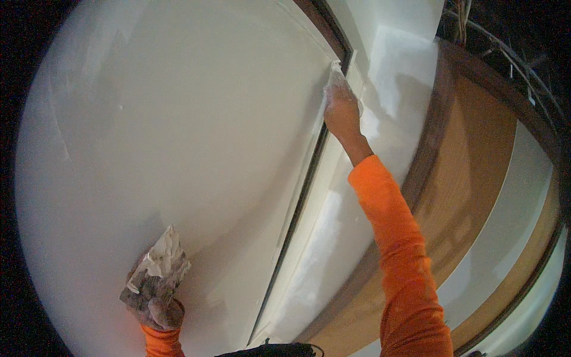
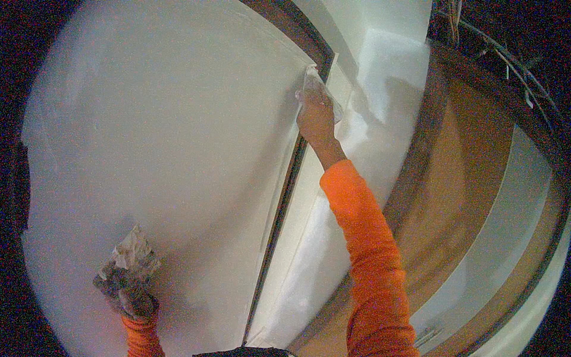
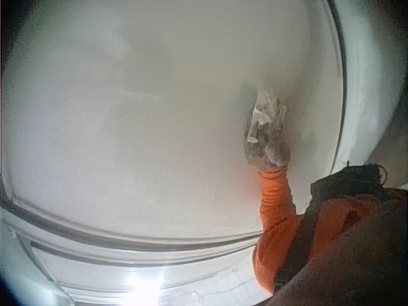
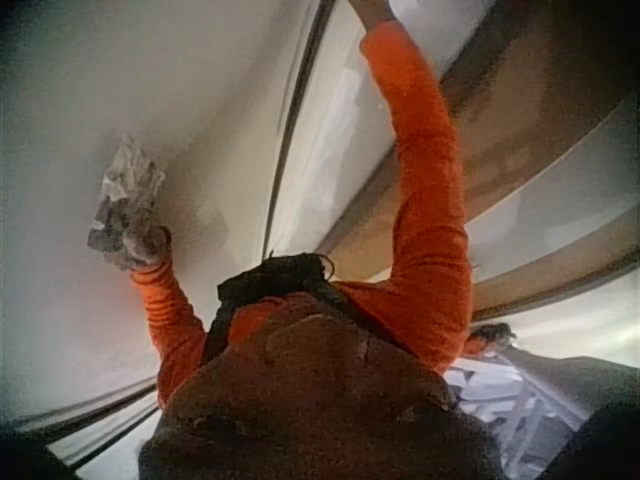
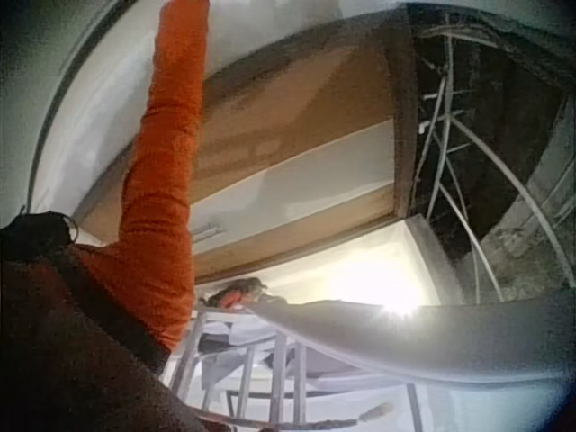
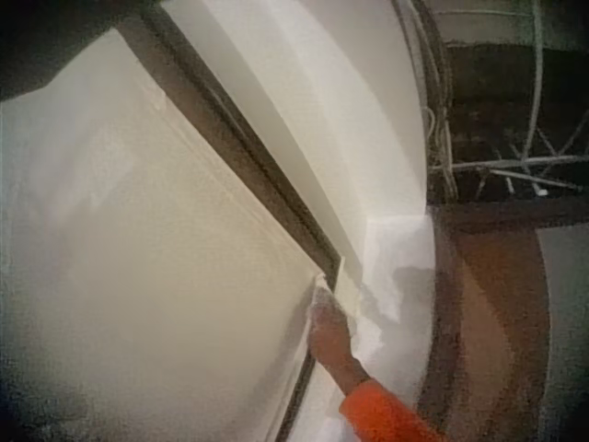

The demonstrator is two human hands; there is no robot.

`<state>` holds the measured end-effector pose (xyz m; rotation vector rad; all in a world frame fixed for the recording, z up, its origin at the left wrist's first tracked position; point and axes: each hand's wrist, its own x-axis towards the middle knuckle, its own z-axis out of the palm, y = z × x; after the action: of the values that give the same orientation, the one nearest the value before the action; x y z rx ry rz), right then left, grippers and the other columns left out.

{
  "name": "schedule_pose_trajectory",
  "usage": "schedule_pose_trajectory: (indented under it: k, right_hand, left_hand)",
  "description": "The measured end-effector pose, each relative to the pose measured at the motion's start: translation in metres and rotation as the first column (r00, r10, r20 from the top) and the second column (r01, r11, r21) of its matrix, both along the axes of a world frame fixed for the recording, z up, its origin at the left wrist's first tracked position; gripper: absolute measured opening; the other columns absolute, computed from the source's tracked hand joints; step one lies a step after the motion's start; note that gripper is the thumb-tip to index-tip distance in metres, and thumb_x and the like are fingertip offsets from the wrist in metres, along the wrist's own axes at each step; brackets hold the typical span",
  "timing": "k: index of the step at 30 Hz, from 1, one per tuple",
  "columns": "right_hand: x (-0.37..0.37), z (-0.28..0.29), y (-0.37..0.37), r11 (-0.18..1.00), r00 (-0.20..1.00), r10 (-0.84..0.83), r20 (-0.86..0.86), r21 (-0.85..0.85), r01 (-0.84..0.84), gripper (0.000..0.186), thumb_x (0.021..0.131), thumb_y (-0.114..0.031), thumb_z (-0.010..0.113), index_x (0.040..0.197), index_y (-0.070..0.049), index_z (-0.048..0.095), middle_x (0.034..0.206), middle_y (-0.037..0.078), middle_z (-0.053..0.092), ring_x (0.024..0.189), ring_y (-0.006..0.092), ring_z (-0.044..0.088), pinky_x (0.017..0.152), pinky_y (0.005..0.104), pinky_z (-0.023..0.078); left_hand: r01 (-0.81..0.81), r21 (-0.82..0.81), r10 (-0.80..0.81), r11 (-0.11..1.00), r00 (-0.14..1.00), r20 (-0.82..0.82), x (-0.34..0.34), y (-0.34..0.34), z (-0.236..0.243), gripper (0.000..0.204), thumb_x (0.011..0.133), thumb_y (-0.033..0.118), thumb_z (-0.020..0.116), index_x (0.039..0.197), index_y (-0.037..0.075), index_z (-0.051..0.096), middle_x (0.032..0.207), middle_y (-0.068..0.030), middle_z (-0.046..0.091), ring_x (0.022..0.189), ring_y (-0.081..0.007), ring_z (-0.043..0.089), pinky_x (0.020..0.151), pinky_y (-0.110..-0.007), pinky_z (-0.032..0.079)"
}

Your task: The person applies plaster to the joint between a wall and the ceiling using a putty knife and a hawk while standing on a ladder.

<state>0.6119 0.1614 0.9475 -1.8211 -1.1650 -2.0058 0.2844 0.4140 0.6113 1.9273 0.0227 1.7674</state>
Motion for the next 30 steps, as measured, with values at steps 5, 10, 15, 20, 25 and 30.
schedule_pose_trajectory:
  k: [5,10,15,20,25,30]
  right_hand:
    - [0.016,-0.006,-0.016,0.932,0.940,-0.333,0.078,-0.123,0.340,0.056,0.079,-0.001,0.052,0.133,0.001,0.039,0.130,0.023,0.048,0.118,0.0359,0.048,0.099,0.0425,0.040]
    - [-0.089,0.068,-0.041,0.802,0.844,-0.526,-0.105,-0.393,0.451,0.045,0.079,0.000,0.049,0.124,-0.002,0.052,0.117,0.021,0.057,0.102,0.0351,0.058,0.092,0.0441,0.045]
    - [-0.072,0.079,-0.075,0.986,0.882,0.167,-0.440,0.074,-0.150,0.034,0.079,-0.005,0.051,0.111,0.002,0.059,0.090,0.014,0.065,0.082,0.0229,0.063,0.078,0.0354,0.050]
    - [-0.013,0.069,-0.094,0.967,0.830,0.243,-0.502,0.190,-0.168,0.024,0.082,-0.016,0.048,0.092,-0.001,0.063,0.080,0.017,0.062,0.072,0.0315,0.061,0.071,0.0412,0.049]
    - [-0.055,0.060,-0.053,0.846,0.610,0.528,-0.591,0.428,-0.318,0.023,0.083,-0.016,0.049,0.075,0.004,0.058,0.065,0.013,0.057,0.061,0.0233,0.056,0.060,0.0364,0.045]
    - [-0.049,0.076,-0.048,0.880,0.715,0.458,-0.527,0.384,-0.281,0.023,0.079,-0.016,0.053,0.073,0.006,0.058,0.062,0.014,0.057,0.057,0.0231,0.055,0.058,0.0377,0.044]
  left_hand:
    - [0.289,-0.278,-0.264,0.916,0.956,0.127,0.000,-0.009,-0.008,0.031,0.096,0.031,0.042,0.109,0.005,0.052,0.114,-0.0180,0.050,0.100,-0.0339,0.049,0.088,-0.049,0.038]
    - [-0.103,-0.189,0.119,0.976,0.990,0.076,-0.015,-0.006,-0.004,0.079,0.083,0.060,0.044,0.118,-0.011,0.041,0.109,-0.0209,0.053,0.095,-0.0316,0.058,0.085,-0.039,0.046]
    - [-0.145,-0.116,0.152,0.983,0.986,0.061,-0.020,-0.027,0.028,0.074,0.084,0.056,0.046,0.116,-0.010,0.045,0.109,-0.0216,0.055,0.100,-0.0308,0.056,0.087,-0.039,0.044]
    - [-0.236,0.027,0.235,0.971,0.971,0.035,-0.024,-0.037,0.041,0.062,0.086,0.048,0.044,0.113,-0.007,0.050,0.109,-0.0211,0.057,0.100,-0.0327,0.056,0.086,-0.041,0.044]
    - [-0.362,0.191,0.360,0.913,0.932,0.043,-0.037,-0.035,0.045,0.051,0.088,0.040,0.042,0.109,-0.004,0.055,0.110,-0.0207,0.058,0.099,-0.0346,0.056,0.084,-0.044,0.043]
    - [-0.528,0.356,0.553,0.771,0.832,0.036,-0.039,-0.045,0.061,0.027,0.092,0.017,0.045,0.116,0.005,0.049,0.110,-0.0173,0.057,0.103,-0.0365,0.051,0.078,-0.047,0.041]
